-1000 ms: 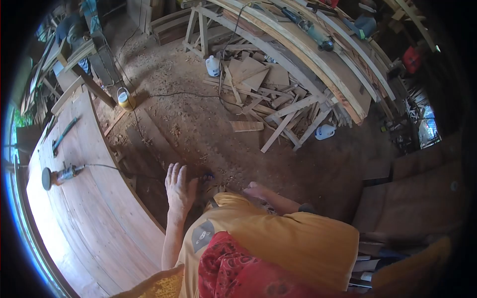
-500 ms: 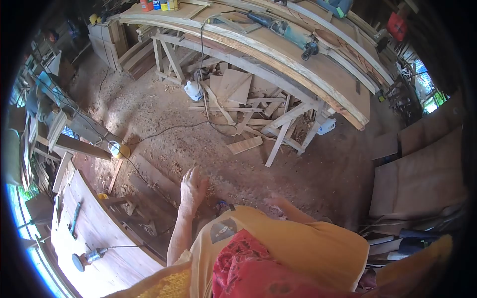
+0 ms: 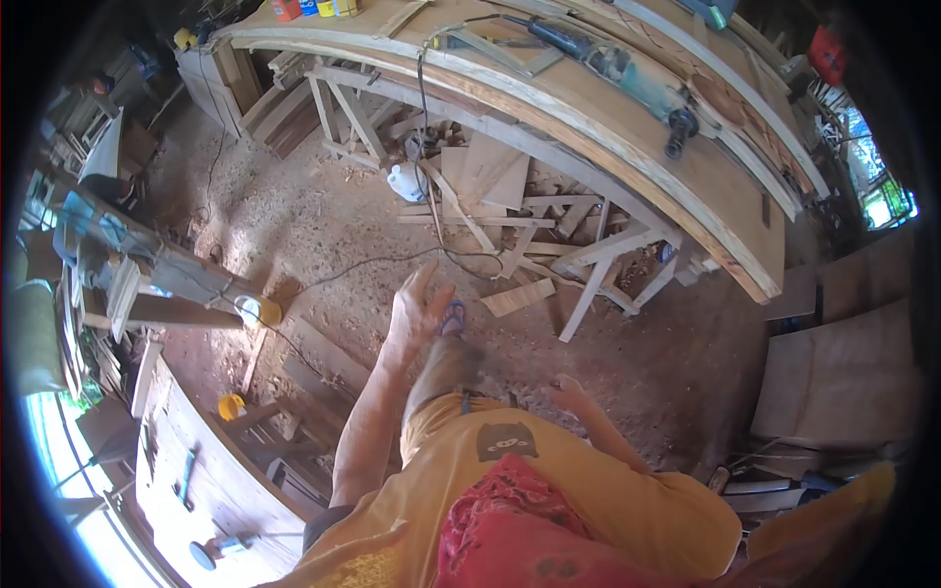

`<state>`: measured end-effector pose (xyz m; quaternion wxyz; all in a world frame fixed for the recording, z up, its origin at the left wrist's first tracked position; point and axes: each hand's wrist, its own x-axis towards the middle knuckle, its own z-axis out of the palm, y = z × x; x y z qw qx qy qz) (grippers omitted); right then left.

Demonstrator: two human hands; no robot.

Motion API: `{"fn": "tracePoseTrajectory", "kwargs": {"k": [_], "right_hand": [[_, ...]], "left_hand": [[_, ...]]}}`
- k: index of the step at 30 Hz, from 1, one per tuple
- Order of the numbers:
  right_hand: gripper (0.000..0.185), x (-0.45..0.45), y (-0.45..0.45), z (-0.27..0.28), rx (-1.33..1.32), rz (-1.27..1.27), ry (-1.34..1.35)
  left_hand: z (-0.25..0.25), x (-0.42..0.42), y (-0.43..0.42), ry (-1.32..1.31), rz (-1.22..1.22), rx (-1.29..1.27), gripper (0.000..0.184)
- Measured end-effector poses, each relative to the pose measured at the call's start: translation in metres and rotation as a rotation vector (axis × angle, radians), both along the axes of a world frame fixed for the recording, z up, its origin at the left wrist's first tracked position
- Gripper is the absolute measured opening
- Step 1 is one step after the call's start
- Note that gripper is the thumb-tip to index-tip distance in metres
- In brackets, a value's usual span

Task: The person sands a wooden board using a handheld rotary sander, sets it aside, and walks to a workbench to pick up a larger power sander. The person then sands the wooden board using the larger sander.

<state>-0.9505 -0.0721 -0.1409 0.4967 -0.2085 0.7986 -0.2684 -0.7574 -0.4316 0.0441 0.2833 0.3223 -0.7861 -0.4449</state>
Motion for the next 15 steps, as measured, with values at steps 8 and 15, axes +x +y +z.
{"fn": "tracePoseTrajectory", "kwargs": {"k": [8, 15], "right_hand": [[0.052, -0.046, -0.152, 0.054, -0.119, 0.157, 0.248], [0.047, -0.068, -0.237, 0.139, -0.294, 0.019, 0.299]], "left_hand": [[0.062, -0.15, -0.207, 0.22, 0.03, -0.132, 0.051], [0.138, -0.259, -0.323, 0.257, 0.013, -0.318, 0.05]]}}
